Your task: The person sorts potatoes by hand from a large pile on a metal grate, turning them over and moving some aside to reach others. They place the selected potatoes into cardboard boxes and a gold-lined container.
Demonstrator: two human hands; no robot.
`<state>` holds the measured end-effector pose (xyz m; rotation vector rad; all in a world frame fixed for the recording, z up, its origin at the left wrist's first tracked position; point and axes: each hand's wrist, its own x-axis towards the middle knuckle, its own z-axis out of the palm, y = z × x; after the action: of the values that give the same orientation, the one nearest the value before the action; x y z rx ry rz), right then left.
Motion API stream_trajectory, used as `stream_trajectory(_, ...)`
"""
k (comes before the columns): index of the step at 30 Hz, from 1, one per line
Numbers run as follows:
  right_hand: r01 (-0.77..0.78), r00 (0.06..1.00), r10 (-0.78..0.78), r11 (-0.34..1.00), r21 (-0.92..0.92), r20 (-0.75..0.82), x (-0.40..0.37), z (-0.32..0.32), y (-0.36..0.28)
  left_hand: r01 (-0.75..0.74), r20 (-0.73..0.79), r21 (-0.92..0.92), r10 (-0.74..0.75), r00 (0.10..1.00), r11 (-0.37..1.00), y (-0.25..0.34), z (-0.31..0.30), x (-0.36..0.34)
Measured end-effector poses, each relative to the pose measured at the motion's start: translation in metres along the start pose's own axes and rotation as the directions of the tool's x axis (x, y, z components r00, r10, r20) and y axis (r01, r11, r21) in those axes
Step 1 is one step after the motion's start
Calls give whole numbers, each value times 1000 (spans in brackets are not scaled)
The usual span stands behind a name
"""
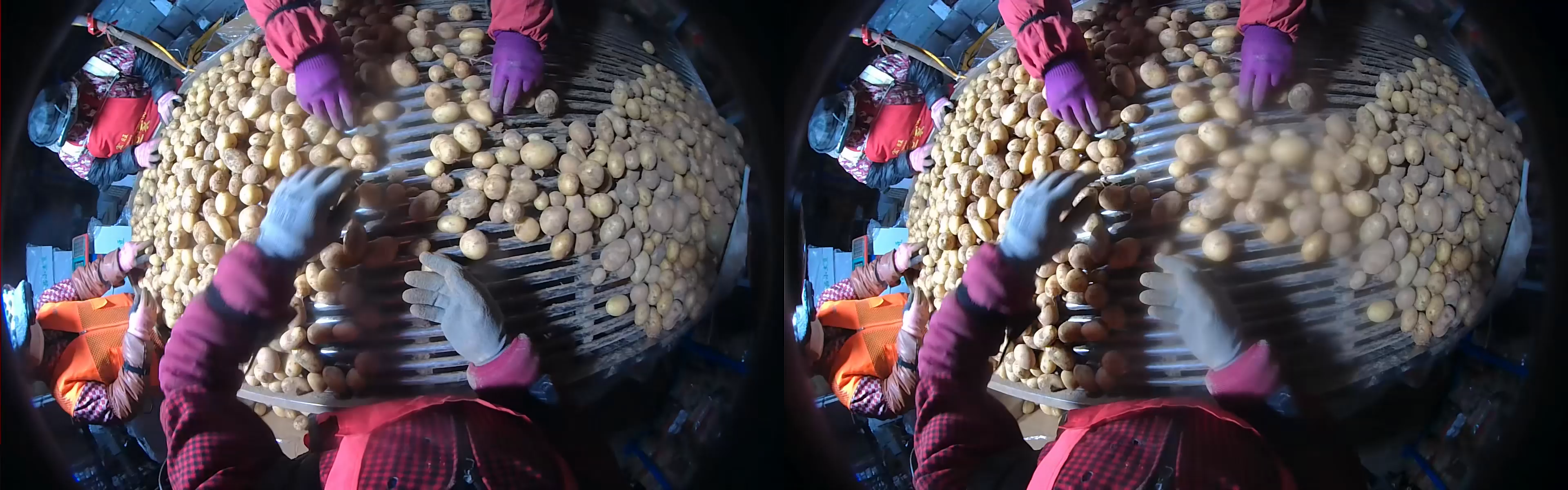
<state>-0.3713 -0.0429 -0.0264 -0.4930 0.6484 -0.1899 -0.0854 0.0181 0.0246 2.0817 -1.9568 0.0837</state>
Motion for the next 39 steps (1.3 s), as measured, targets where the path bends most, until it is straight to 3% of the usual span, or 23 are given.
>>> stream_trajectory(5, 37, 999, -38, 997, -65, -4, 0, 3, -4, 31, 127, 107, -44, 991, 994, -40, 65, 65)
stream_trajectory(7, 31, 999, -31, 999, -26, -15, -1, 2, -4, 131, 192, 128, -154, 969, 983, -45, 78, 83)
stream_trajectory(9, 91, 995, -94, 989, -119, -22, -6, 2, -3, 72, -2, -105, -72, 997, 992, -30, 63, 77)
stream_trajectory(11, 154, 987, -159, 965, -212, -8, -6, 6, -6, 206, 179, -184, -173, 969, 961, -2, 44, 60)
stream_trajectory(13, 33, 999, -31, 996, 80, -23, -4, 6, -5, 137, 314, -610, 79, 946, 781, 39, 2, 42)
stream_trajectory(15, -61, 998, 51, 955, 289, 41, -3, 2, -10, -10, 233, -740, 270, 934, 673, 43, 6, 24)
stream_trajectory(16, -82, 995, 94, 968, 236, -39, -6, 13, -17, -26, 213, -697, 241, 947, 717, 40, 5, 28)
stream_trajectory(17, -70, 998, 69, 975, 211, 16, -5, 8, -13, 1, 208, -642, 173, 963, 766, 34, 2, 37)
stream_trajectory(19, -27, 992, 6, 986, 166, 129, -1, -6, -1, 10, 146, -185, 18, 989, 983, 9, 24, 56)
stream_trajectory(21, -40, 996, 27, 987, 158, 80, -1, -4, -4, -74, -16, -90, 73, 997, 993, -14, 56, 74)
stream_trajectory(22, -18, 1000, 16, 996, 90, 19, -1, 2, -4, -92, 2, -35, 92, 996, 995, -23, 69, 82)
stream_trajectory(23, -3, 999, 4, 1000, 22, -43, -1, 5, -4, -68, 139, 87, 55, 989, 994, -23, 74, 93)
stream_trajectory(25, -65, 995, 75, 990, 122, -72, -2, 2, -6, 14, 227, 218, -65, 972, 976, -26, 99, 112)
stream_trajectory(27, -56, 992, 71, 990, 131, -106, -4, 9, -10, 13, 200, 101, -33, 979, 995, -26, 101, 115)
stream_trajectory(28, 18, 997, -22, 999, -41, -78, -3, 8, -8, 31, 216, -5, -29, 976, 1000, -23, 90, 111)
stream_trajectory(29, 9, 996, -11, 1000, -28, -88, -3, 8, -8, 52, 229, -105, -27, 973, 993, -20, 83, 104)
stream_trajectory(30, 3, 995, -4, 1000, -15, -95, -3, 9, -8, -10, 13, -233, 13, 1000, 972, -15, 85, 90)
stream_trajectory(31, -3, 995, 4, 1000, 1, -104, -2, 10, -8, 166, 326, -259, -76, 943, 951, 15, 36, 87)
stream_trajectory(32, -9, 993, 10, 1000, 8, -115, 0, 10, -6, -18, 137, -591, 122, 983, 807, 16, 36, 69)
stream_trajectory(33, -15, 992, 17, 1000, 15, -126, 1, 10, -4, 146, 274, -801, 140, 951, 581, 27, 23, 54)
stream_trajectory(35, -41, 991, 52, 995, 86, -125, 3, 5, -2, -15, 180, -712, 203, 963, 702, 39, 7, 44)
stream_trajectory(36, -18, 996, 39, 970, 243, -85, 0, 6, -3, -58, 139, -665, 200, 970, 744, 32, 16, 45)
stream_trajectory(39, 8, 999, -17, 971, 239, 37, 0, -8, 5, 188, 335, -269, -91, 938, 945, 39, 24, 57)
